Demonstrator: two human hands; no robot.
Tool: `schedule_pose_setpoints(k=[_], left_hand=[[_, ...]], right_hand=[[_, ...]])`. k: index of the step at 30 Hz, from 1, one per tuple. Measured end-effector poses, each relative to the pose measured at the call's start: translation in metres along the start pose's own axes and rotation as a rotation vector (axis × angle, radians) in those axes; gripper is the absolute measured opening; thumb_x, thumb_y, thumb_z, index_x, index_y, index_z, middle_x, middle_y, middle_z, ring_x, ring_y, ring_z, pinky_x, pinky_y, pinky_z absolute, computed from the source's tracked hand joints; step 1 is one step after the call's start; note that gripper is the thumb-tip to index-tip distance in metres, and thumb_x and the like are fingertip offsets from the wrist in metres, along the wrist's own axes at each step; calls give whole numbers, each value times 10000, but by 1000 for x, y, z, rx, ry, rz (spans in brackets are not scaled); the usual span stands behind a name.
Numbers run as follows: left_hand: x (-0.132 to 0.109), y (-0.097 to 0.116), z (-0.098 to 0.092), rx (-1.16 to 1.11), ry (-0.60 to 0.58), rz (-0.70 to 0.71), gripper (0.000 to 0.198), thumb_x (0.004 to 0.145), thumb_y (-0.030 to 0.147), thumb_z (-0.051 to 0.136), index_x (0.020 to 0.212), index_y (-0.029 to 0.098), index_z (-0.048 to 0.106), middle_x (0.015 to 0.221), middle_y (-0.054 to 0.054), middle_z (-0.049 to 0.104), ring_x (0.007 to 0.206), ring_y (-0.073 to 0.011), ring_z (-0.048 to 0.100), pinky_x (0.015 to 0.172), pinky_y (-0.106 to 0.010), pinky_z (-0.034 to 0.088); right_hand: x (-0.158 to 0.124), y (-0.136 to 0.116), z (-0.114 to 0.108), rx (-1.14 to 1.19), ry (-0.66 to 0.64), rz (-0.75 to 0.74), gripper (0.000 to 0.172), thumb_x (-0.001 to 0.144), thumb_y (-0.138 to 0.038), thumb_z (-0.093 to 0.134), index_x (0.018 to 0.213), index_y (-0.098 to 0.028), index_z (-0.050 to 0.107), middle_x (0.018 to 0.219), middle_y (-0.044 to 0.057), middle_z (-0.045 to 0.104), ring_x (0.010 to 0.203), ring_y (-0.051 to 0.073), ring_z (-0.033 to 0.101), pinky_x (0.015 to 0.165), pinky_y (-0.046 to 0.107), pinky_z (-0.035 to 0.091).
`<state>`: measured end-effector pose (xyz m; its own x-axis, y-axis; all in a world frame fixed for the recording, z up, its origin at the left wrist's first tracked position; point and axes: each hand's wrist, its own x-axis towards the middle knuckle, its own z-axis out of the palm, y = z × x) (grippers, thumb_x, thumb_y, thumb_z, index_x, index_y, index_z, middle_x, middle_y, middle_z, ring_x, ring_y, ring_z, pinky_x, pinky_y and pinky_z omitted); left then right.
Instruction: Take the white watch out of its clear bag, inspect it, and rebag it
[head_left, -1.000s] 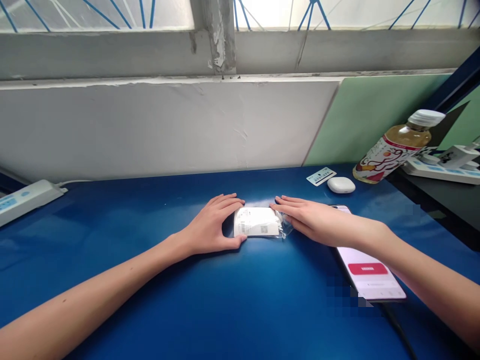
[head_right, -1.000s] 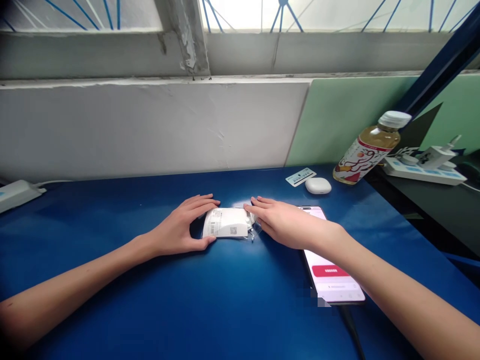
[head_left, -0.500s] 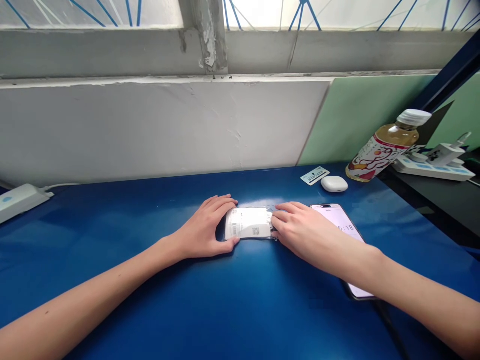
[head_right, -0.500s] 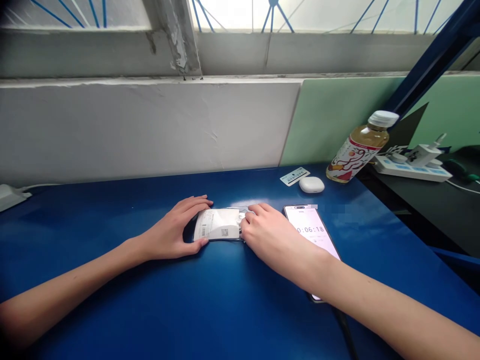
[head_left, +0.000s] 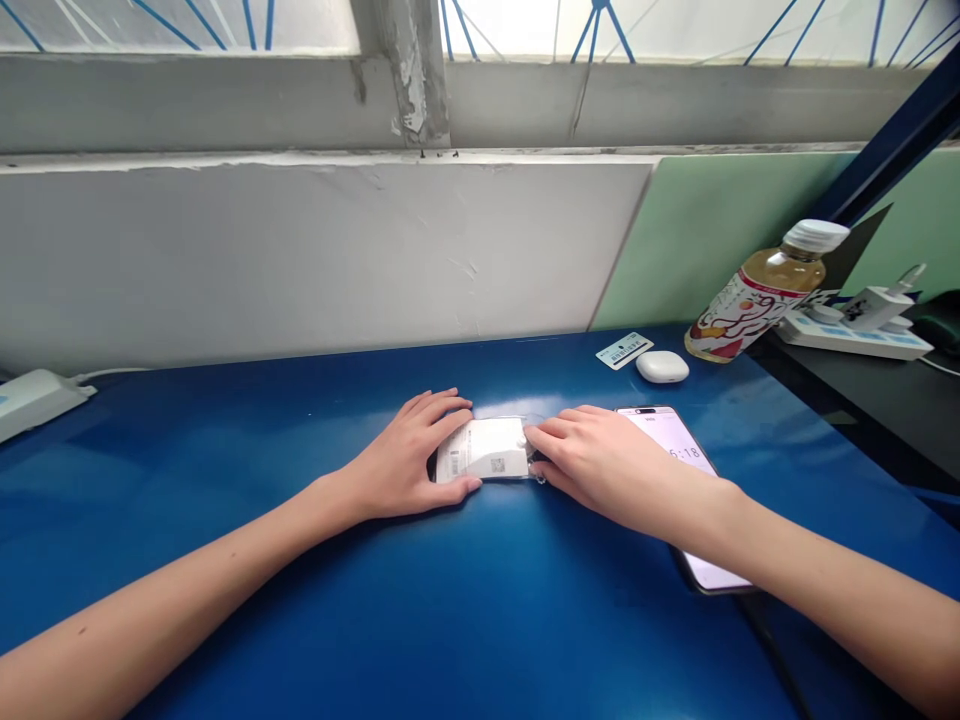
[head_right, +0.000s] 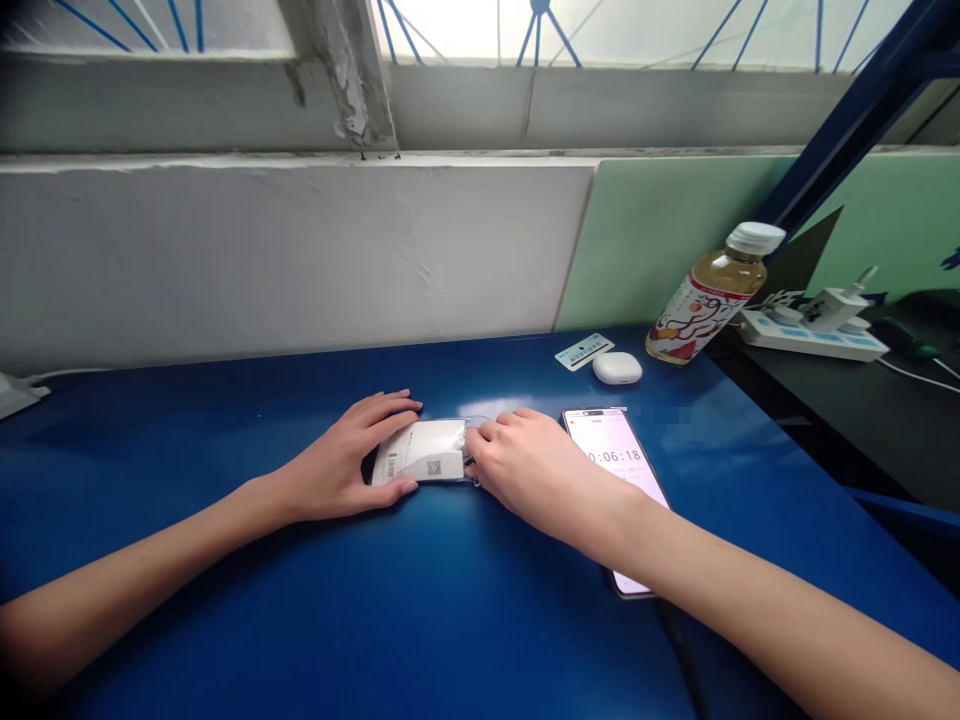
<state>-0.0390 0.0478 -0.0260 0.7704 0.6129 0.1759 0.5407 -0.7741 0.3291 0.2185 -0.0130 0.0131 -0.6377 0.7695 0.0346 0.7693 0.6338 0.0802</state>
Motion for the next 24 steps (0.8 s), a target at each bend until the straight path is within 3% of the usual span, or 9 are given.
schedule_pose_setpoints(k=[11, 18, 24], left_hand=[[-1, -1, 2, -18, 21, 35, 588, 839, 520, 673, 1303, 167, 594, 1396, -175, 572, 1371, -385, 457, 1159, -586, 319], [1, 1, 1, -12, 25, 67, 614, 828, 492, 685, 1322, 147, 568, 1366, -186, 598, 1355, -376, 479, 1158, -551, 343], [0, -2, 3, -12, 36, 88, 587, 845, 491, 683, 1313, 151, 586, 1373, -174, 590, 1356, -369, 478, 1153, -544, 353]], right_hand=[[1, 1, 3, 48, -13, 33, 106, 961, -203, 559, 950, -164, 657, 936, 73, 719, 806, 229, 663, 689, 347, 419], [1, 0, 5, -9, 48, -18, 162, 947, -165, 562, 813, -173, 652, 797, 49, 688, 719, 214, 640, 689, 355, 398], [2, -1, 1, 53, 7, 37, 115, 944, -224, 597, 871, -165, 663, 874, 51, 701, 769, 215, 646, 695, 349, 393]])
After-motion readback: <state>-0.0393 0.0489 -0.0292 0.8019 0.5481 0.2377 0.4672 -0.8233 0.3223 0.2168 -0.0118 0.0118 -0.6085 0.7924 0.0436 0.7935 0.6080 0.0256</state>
